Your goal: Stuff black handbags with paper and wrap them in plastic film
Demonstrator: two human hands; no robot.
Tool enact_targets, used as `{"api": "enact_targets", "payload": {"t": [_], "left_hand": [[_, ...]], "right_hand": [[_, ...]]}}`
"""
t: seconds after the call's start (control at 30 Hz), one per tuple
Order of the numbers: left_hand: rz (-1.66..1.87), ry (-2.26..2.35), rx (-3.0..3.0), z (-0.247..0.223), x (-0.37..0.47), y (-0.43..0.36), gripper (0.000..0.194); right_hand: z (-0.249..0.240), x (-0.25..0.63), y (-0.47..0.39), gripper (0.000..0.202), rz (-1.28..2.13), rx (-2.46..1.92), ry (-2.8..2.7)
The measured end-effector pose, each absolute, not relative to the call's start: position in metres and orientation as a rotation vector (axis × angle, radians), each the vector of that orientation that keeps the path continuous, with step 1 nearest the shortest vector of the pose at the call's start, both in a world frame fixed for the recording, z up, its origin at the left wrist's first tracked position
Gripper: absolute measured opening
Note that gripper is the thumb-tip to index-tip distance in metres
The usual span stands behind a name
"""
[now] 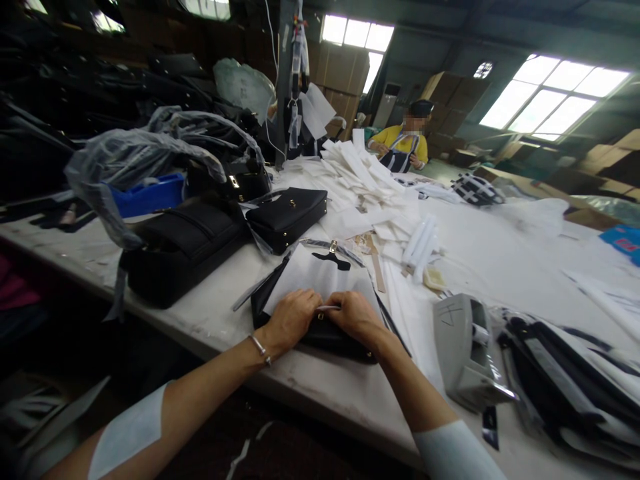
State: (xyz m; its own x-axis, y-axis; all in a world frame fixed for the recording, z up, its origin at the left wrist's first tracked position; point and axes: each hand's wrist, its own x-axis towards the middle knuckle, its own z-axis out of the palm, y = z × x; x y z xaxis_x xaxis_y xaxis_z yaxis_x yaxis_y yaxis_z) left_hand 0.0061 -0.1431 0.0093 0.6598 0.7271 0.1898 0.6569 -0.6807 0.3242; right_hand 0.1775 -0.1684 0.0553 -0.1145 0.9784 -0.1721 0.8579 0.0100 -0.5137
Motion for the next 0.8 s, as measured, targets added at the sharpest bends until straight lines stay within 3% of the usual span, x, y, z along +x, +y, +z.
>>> {"api": "enact_targets", "payload": {"t": [0.57,0.8], "left_hand": [[0.534,1.189,2.532,0.007,0.005,-0.141,0.012],[0.58,1.158,2.507,0.003,0.005,-0.145,0.016]], "right_hand": [[0.062,0.158,-0.165,0.017,0.532,-2.216,-2.11],[0.063,0.136,-0.162,0.024,0.253,-2.375,-2.255]]}}
